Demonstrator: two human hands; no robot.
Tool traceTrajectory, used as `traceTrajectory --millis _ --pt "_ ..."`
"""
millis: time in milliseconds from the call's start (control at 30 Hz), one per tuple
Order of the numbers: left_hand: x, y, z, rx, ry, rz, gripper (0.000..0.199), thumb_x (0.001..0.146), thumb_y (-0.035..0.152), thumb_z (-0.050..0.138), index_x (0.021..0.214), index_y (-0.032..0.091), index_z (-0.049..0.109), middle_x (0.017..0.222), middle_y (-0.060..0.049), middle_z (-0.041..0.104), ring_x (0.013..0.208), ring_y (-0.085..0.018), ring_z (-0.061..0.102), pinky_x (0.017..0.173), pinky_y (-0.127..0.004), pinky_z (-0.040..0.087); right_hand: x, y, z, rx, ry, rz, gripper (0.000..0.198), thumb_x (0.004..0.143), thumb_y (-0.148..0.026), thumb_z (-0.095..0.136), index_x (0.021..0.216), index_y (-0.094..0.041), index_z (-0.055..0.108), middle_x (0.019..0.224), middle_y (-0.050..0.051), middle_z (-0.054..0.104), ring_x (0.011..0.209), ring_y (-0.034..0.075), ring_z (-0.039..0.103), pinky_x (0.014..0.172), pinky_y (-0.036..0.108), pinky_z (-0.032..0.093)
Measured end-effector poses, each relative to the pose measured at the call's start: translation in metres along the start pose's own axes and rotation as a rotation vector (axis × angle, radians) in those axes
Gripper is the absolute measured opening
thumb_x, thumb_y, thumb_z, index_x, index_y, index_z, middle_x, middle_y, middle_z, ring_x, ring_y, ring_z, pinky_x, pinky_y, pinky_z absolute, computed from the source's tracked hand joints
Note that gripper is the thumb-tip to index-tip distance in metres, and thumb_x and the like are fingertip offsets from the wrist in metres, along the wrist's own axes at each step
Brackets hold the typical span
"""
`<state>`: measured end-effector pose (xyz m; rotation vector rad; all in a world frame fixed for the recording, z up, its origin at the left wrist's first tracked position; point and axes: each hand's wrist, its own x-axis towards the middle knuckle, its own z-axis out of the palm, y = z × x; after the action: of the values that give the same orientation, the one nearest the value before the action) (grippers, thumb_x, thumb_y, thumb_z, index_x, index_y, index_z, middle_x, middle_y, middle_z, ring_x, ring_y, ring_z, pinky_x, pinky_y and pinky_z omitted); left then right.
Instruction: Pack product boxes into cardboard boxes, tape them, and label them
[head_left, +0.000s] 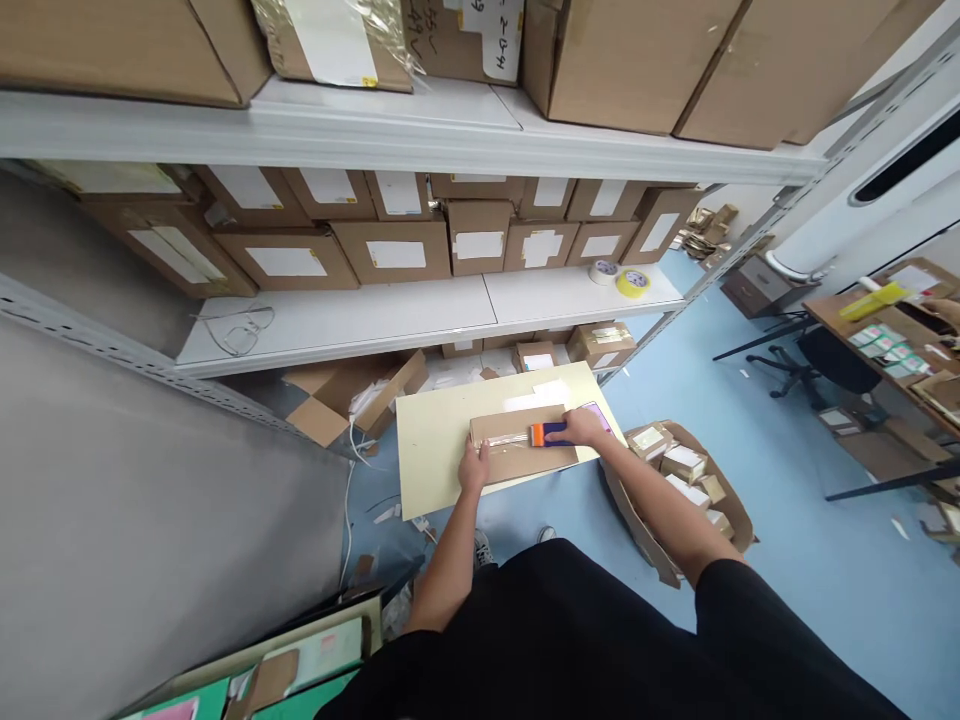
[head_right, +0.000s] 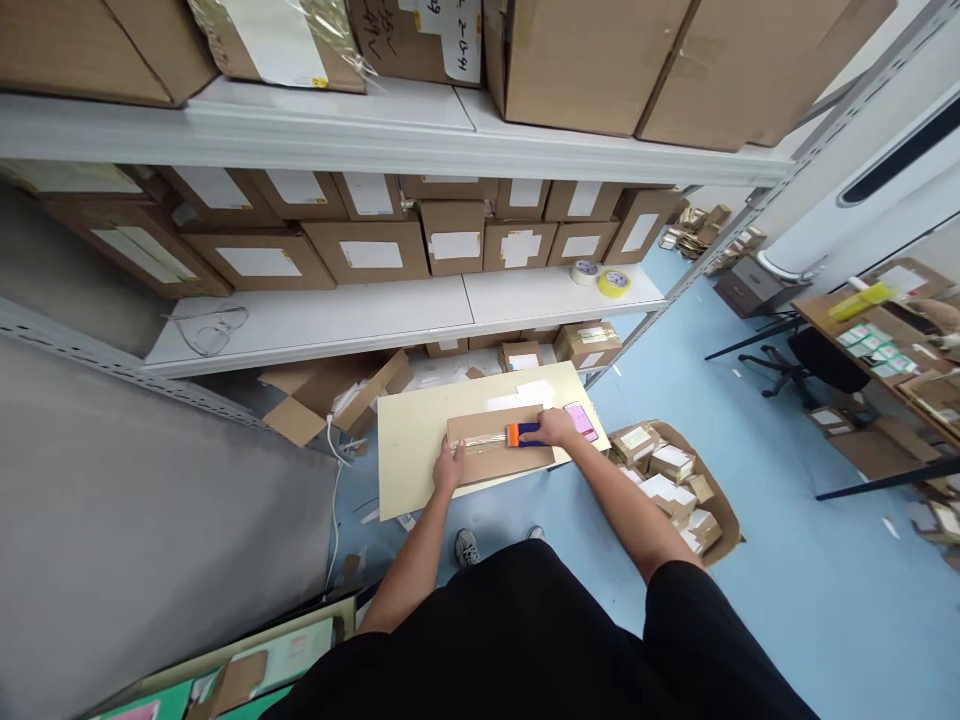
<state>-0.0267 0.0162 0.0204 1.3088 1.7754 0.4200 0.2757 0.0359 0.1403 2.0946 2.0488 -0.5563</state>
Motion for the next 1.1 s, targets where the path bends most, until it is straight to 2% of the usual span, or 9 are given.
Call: traceTrajectory --millis 200,267,367,500,600,767,867,1000,1100 --pt "0.007 0.001 -0.001 0.029 -0.012 0.026 0.072 0.100 0.060 0.040 0.160 0.021 0.037 0.125 -0.018 0.073 0.115 -0.037 0.069 0.097 -0.046 0.050 -0.042 0.117 -0.037 -0.128 -0.080 0.275 0.068 0.069 -0.088 0.066 0.078 -0.021 0.076 0.085 0.017 0.075 0.079 0.029 0.070 0.061 0.032 0.041" --pt "0.010 -0.003 -0.001 0.016 -0.008 0.041 0.071 0.100 0.060 0.041 0.159 0.021 0.039 0.126 -0.018 0.073 0.116 -0.037 0.069 0.099 -0.047 0.050 -0.052 0.133 -0.039 -0.118 -0.081 0.319 0.068 0.070 -0.087 0.066 0.079 -0.021 0.076 0.084 0.017 0.075 0.078 0.029 0.070 0.061 0.032 0.039" --pt "0.016 -0.016 -0.007 -0.058 -0.005 0.076 0.065 0.100 0.057 0.043 0.156 0.023 0.043 0.131 -0.015 0.071 0.122 -0.035 0.067 0.104 -0.045 0.048 -0.054 0.127 -0.035 -0.112 -0.059 0.326 0.065 0.072 -0.084 0.068 0.084 -0.020 0.077 0.084 0.016 0.075 0.079 0.028 0.070 0.060 0.031 0.038" --pt "0.025 -0.039 -0.029 -0.231 -0.004 0.123 0.055 0.102 0.049 0.047 0.150 0.023 0.050 0.142 -0.010 0.066 0.133 -0.027 0.060 0.111 -0.037 0.046 -0.041 0.091 -0.033 -0.051 -0.055 0.259 0.067 0.072 -0.086 0.066 0.083 -0.021 0.078 0.081 0.014 0.076 0.075 0.026 0.069 0.059 0.030 0.035" --pt "0.028 -0.053 -0.053 -0.273 -0.010 0.088 0.049 0.103 0.045 0.047 0.145 0.021 0.055 0.144 -0.010 0.065 0.136 -0.024 0.059 0.113 -0.034 0.045 -0.027 0.051 -0.038 -0.019 -0.011 0.159 0.071 0.072 -0.090 0.062 0.080 -0.021 0.078 0.081 0.014 0.077 0.075 0.025 0.068 0.058 0.030 0.035" --pt "0.023 -0.060 -0.102 -0.176 0.150 -0.073 0.060 0.094 0.048 0.061 0.144 0.014 0.056 0.142 -0.019 0.064 0.138 -0.034 0.056 0.115 -0.044 0.042 -0.012 -0.044 -0.044 0.061 0.054 0.012 0.071 0.070 -0.091 0.063 0.073 -0.021 0.076 0.076 0.014 0.075 0.076 0.027 0.069 0.061 0.031 0.037" --pt "0.014 -0.051 -0.129 -0.192 0.206 -0.047 0.060 0.093 0.054 0.060 0.136 0.013 0.063 0.137 -0.019 0.068 0.133 -0.035 0.060 0.113 -0.044 0.043 -0.014 -0.107 -0.045 0.117 0.098 -0.024 0.071 0.069 -0.090 0.066 0.080 -0.021 0.076 0.082 0.014 0.077 0.078 0.029 0.071 0.062 0.032 0.041" --pt "-0.001 -0.021 -0.151 -0.188 0.130 0.155 0.061 0.097 0.065 0.047 0.129 0.019 0.070 0.131 -0.011 0.073 0.127 -0.032 0.064 0.108 -0.040 0.047 -0.022 -0.183 -0.050 0.100 0.078 -0.020 0.065 0.078 -0.076 0.068 0.104 -0.018 0.074 0.099 0.014 0.078 0.091 0.029 0.073 0.068 0.030 0.046" --pt "-0.006 -0.002 -0.161 -0.034 0.137 0.080 0.067 0.096 0.067 0.048 0.141 0.020 0.061 0.137 -0.014 0.069 0.129 -0.036 0.062 0.107 -0.042 0.046 -0.026 -0.221 -0.054 0.105 0.034 -0.067 0.055 0.084 -0.064 0.066 0.111 -0.016 0.071 0.107 0.015 0.078 0.098 0.029 0.073 0.073 0.030 0.048"
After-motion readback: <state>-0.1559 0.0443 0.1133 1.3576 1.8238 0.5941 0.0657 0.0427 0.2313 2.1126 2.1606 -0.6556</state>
